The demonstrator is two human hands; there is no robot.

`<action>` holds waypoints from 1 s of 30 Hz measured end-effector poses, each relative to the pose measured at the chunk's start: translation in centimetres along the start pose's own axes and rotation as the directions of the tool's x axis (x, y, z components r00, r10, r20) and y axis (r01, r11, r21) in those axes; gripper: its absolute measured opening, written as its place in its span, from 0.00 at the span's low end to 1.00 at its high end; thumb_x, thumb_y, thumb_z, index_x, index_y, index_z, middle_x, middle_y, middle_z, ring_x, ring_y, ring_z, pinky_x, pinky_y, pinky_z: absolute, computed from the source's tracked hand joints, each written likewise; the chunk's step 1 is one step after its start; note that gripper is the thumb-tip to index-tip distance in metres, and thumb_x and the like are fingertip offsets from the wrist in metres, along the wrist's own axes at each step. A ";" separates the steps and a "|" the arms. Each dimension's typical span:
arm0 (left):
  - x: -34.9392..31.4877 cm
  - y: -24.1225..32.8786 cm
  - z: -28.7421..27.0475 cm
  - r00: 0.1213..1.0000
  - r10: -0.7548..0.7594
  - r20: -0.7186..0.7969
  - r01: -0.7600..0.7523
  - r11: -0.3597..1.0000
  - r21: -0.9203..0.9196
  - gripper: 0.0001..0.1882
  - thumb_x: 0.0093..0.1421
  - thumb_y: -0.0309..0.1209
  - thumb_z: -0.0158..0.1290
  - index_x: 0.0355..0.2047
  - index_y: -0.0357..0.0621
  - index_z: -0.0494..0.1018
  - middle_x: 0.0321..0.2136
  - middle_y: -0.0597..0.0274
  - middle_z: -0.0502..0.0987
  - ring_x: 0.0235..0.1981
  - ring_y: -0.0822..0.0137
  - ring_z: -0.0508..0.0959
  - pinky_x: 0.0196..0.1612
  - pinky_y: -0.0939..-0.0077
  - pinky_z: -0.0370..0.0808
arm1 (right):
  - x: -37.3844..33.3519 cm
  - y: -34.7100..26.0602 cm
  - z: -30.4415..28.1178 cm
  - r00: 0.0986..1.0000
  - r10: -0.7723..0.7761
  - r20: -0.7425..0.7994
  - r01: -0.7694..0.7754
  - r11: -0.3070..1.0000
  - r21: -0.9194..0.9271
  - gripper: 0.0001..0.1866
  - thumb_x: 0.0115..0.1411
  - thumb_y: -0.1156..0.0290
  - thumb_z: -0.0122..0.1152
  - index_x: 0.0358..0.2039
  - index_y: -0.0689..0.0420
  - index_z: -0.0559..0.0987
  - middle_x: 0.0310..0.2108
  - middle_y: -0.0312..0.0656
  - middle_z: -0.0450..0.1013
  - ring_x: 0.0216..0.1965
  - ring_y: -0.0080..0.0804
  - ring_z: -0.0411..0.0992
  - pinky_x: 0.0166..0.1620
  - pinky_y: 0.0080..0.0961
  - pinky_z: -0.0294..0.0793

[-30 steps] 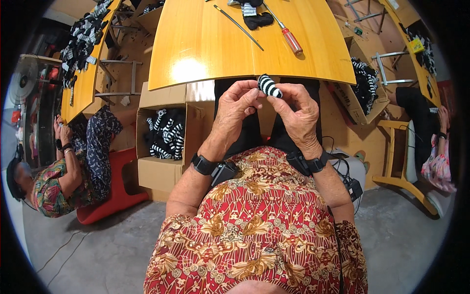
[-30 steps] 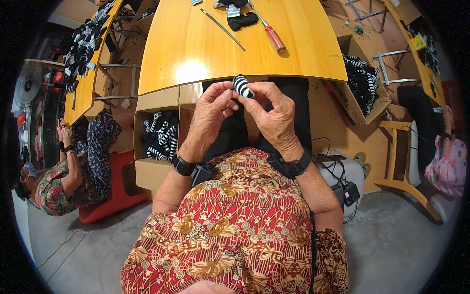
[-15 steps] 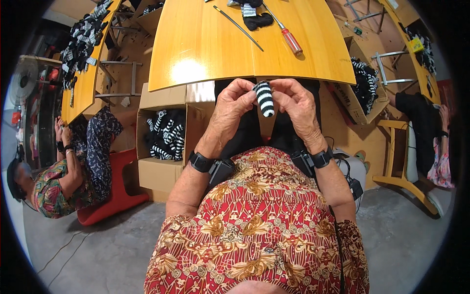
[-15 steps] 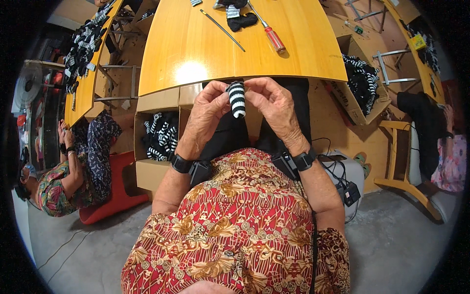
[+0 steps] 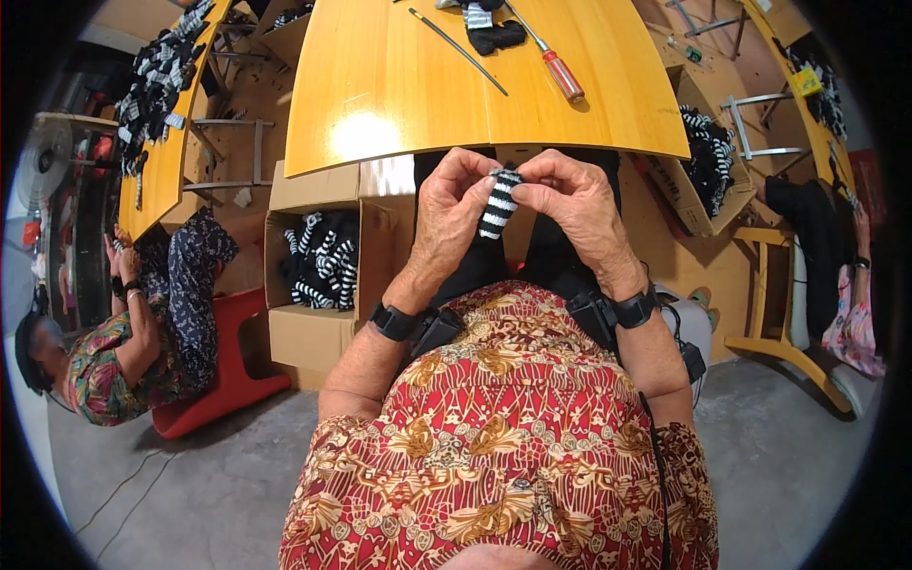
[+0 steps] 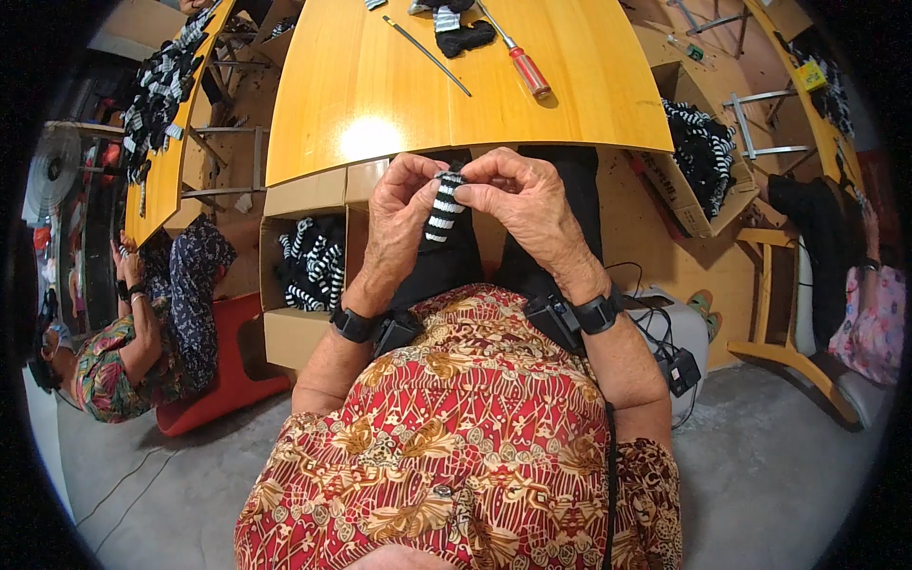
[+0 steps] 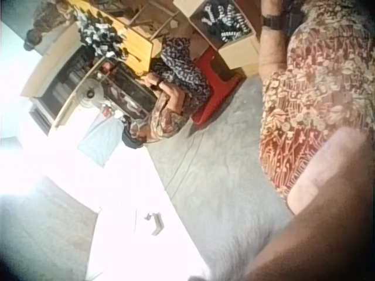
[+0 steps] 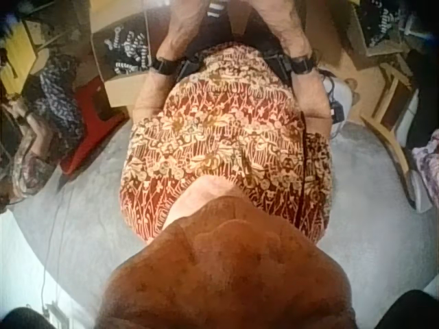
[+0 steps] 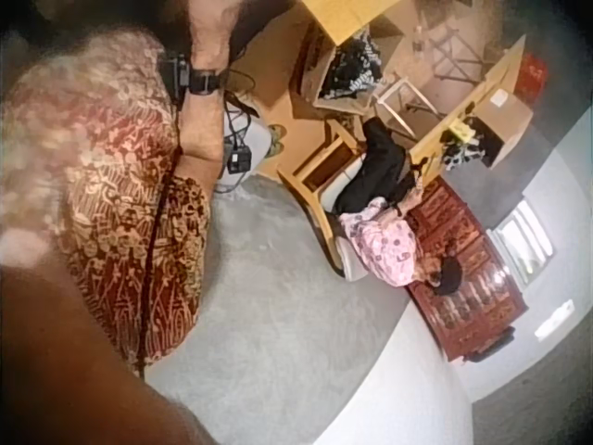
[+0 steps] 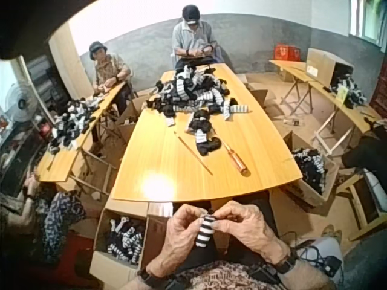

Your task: The person sits at a table and uses a long metal rod to pull a black and white striped sock over a black sock. They repeatedly insert the rod into the sock opening and pull the fabric down to straighten it. The person handles the socks one at a time, adjusting them with their hands and the tool.

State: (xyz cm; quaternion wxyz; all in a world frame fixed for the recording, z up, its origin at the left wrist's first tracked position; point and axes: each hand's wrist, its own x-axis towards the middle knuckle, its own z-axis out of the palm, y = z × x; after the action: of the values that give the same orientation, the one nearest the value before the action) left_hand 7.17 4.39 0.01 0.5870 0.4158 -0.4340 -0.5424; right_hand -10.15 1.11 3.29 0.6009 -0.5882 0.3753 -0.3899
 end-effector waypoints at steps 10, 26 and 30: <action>-0.5 0.9 0.6 0.989 0.147 -0.014 -0.147 0.989 0.023 0.04 0.62 0.24 0.52 0.37 0.39 0.70 0.36 0.64 0.75 0.34 0.79 0.73 0.38 0.84 0.73 | -1.0 -3.3 0.7 0.980 -0.201 -0.013 0.181 0.906 -0.383 0.05 0.54 0.78 0.63 0.32 0.61 0.77 0.29 0.33 0.70 0.27 0.17 0.68 0.31 0.16 0.68; -0.9 0.7 1.2 0.999 0.029 0.017 -0.026 0.987 -0.161 0.05 0.63 0.25 0.52 0.38 0.40 0.69 0.40 0.63 0.74 0.40 0.78 0.72 0.46 0.82 0.70 | -0.9 -2.1 1.0 0.832 -0.554 -0.030 0.397 0.632 -0.666 0.05 0.50 0.78 0.64 0.26 0.59 0.75 0.24 0.42 0.69 0.29 0.43 0.70 0.31 0.34 0.70; -0.4 0.9 1.8 1.000 0.018 0.005 -0.017 0.993 -0.115 0.04 0.62 0.24 0.51 0.38 0.39 0.69 0.40 0.62 0.73 0.39 0.77 0.72 0.45 0.82 0.70 | -0.7 -2.7 0.1 0.781 -0.623 0.050 0.467 0.528 -0.710 0.03 0.50 0.76 0.63 0.25 0.57 0.76 0.24 0.41 0.69 0.29 0.41 0.70 0.32 0.34 0.72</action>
State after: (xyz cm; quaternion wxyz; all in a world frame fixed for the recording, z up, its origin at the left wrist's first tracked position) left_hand 5.70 4.83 1.36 0.6134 0.3756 -0.4075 -0.5627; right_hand -10.38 1.78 6.00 0.1414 -0.8100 0.3489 -0.4497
